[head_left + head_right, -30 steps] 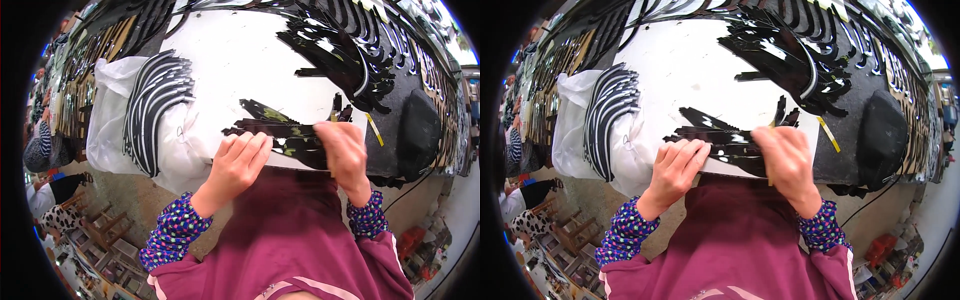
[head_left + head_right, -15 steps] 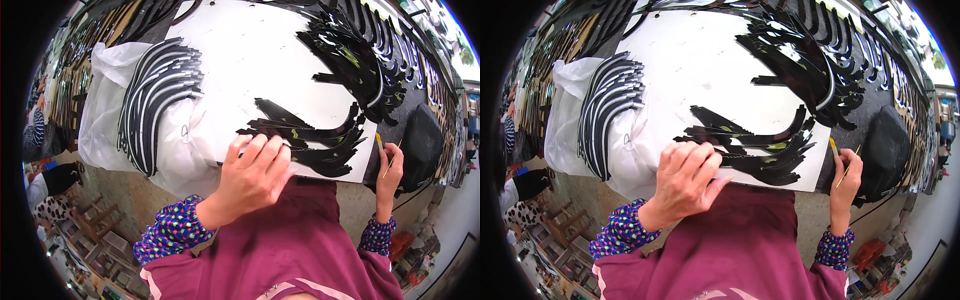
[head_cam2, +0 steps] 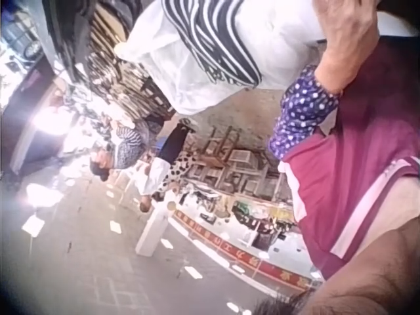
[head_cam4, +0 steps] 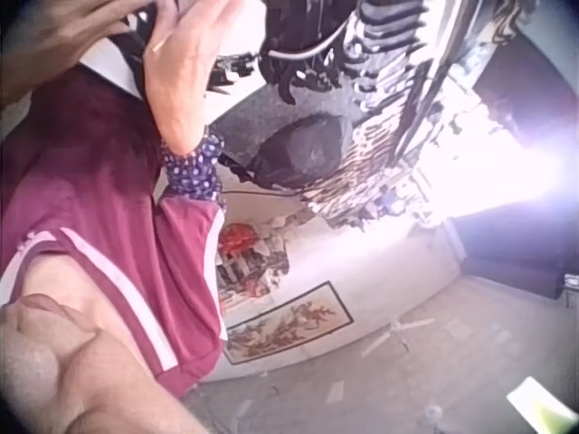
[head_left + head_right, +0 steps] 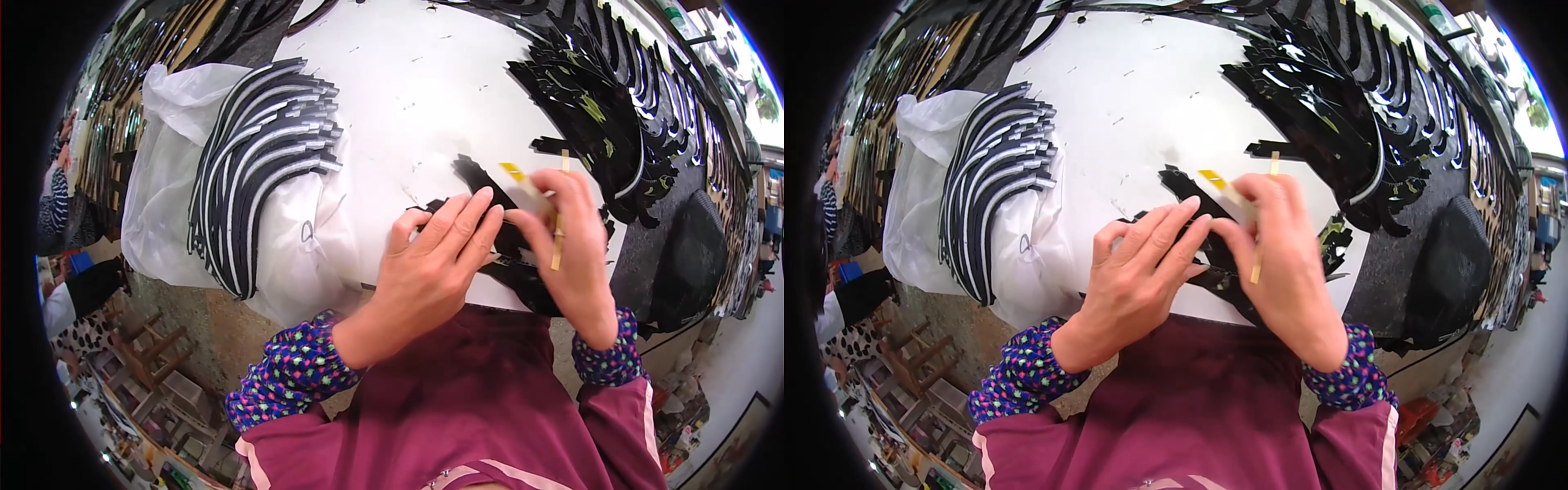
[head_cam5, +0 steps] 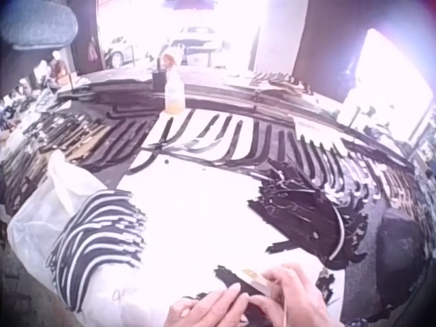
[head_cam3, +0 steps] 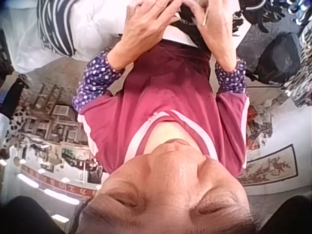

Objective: Applying yellow adhesive strips to black shoe components.

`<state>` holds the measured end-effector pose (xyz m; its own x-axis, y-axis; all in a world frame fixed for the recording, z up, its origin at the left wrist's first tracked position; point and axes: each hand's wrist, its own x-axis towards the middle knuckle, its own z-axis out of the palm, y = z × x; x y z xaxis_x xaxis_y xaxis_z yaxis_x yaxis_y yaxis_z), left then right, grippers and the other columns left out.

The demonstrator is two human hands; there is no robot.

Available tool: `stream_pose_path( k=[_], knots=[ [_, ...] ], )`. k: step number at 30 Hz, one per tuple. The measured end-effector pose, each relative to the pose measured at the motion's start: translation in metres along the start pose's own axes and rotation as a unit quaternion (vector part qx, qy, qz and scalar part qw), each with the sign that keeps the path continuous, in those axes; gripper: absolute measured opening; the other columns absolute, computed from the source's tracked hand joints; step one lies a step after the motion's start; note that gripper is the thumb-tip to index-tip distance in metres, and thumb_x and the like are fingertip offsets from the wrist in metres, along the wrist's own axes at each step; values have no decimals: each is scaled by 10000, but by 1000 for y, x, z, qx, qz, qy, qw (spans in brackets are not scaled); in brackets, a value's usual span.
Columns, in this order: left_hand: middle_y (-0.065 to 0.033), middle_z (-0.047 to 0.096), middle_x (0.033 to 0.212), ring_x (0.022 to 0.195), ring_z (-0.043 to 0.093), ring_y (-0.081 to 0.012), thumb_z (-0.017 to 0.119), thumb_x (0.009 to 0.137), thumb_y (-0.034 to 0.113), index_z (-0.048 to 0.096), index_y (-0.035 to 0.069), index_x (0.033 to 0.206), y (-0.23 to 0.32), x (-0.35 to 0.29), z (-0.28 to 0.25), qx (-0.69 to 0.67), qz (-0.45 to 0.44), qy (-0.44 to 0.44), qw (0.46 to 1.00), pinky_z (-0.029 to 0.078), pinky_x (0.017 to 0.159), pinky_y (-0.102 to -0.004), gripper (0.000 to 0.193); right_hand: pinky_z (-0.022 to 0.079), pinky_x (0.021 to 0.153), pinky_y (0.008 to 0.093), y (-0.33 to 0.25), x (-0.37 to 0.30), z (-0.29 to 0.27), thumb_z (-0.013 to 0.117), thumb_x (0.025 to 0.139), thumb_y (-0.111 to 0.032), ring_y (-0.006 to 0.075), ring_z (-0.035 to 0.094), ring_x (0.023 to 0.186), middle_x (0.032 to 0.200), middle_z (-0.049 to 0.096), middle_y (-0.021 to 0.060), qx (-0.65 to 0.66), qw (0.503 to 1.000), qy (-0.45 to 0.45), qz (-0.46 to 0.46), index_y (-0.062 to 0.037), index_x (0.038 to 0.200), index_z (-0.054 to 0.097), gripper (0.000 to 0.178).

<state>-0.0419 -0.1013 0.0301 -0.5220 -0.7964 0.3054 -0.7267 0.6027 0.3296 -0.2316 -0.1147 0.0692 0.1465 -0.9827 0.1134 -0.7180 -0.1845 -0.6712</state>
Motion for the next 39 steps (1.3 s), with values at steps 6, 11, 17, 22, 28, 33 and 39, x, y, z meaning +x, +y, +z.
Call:
stream_pose_path(
  k=[6, 11, 17, 22, 28, 33, 39],
  knots=[
    [-74, 660, 1231, 1092, 611, -196, 717, 844, 150, 685, 23, 1118, -14, -1, -12, -91, 1, 23, 996, 374, 928, -345, 304, 523, 710, 415, 7, 14, 11, 668, 891, 32, 392, 624, 866, 1082, 567, 191, -59, 997, 20, -43, 6, 1188, 517, 334],
    [-62, 651, 1266, 1133, 601, -188, 665, 861, 110, 684, 55, 1067, -18, 8, -13, -72, 20, 2, 997, 336, 998, -404, 214, 506, 641, 323, 12, 12, 3, 707, 876, 15, 223, 601, 710, 994, 579, 123, -20, 999, 31, -19, -7, 1166, 547, 332],
    [-59, 643, 1309, 1208, 584, -193, 618, 879, 116, 675, 97, 1033, -23, 16, -9, -35, 28, 1, 999, 282, 1058, -464, 165, 500, 635, 309, 16, 12, 8, 701, 853, 23, 190, 550, 703, 1017, 554, 123, -49, 997, 52, 15, 0, 1205, 538, 388],
    [-54, 641, 1318, 1227, 579, -195, 591, 896, 126, 679, 111, 1072, -22, 11, -15, 34, 66, -20, 997, 261, 1075, -486, 197, 499, 642, 308, 18, 11, 5, 731, 838, 20, 183, 538, 693, 1038, 560, 126, -21, 998, 51, 13, 6, 1195, 547, 401],
    [-32, 607, 1299, 1220, 541, -191, 548, 926, 138, 650, 111, 1228, -32, 35, -11, 7, -7, -15, 1000, 261, 1073, -434, 320, 498, 633, 317, 6, 6, 13, 750, 818, 36, 210, 551, 698, 1049, 563, 146, 36, 999, -4, 27, 11, 1208, 528, 450],
    [-9, 594, 1062, 1027, 550, -201, 747, 795, 100, 648, 127, 1070, -38, 52, -6, -58, -74, 7, 996, 312, 954, -382, 294, 502, 630, 326, 4, 8, 14, 730, 826, 48, 219, 570, 694, 1028, 561, 147, 47, 999, -13, 26, 11, 1196, 523, 426],
    [4, 521, 929, 963, 502, -191, 752, 797, 146, 584, 155, 933, -42, 47, -11, -57, -103, -16, 993, 309, 918, -409, 216, 454, 591, 254, 6, 10, 16, 786, 808, 14, 119, 536, 653, 917, 594, 63, 81, 996, 27, 26, -13, 1144, 588, 390]
  ],
)
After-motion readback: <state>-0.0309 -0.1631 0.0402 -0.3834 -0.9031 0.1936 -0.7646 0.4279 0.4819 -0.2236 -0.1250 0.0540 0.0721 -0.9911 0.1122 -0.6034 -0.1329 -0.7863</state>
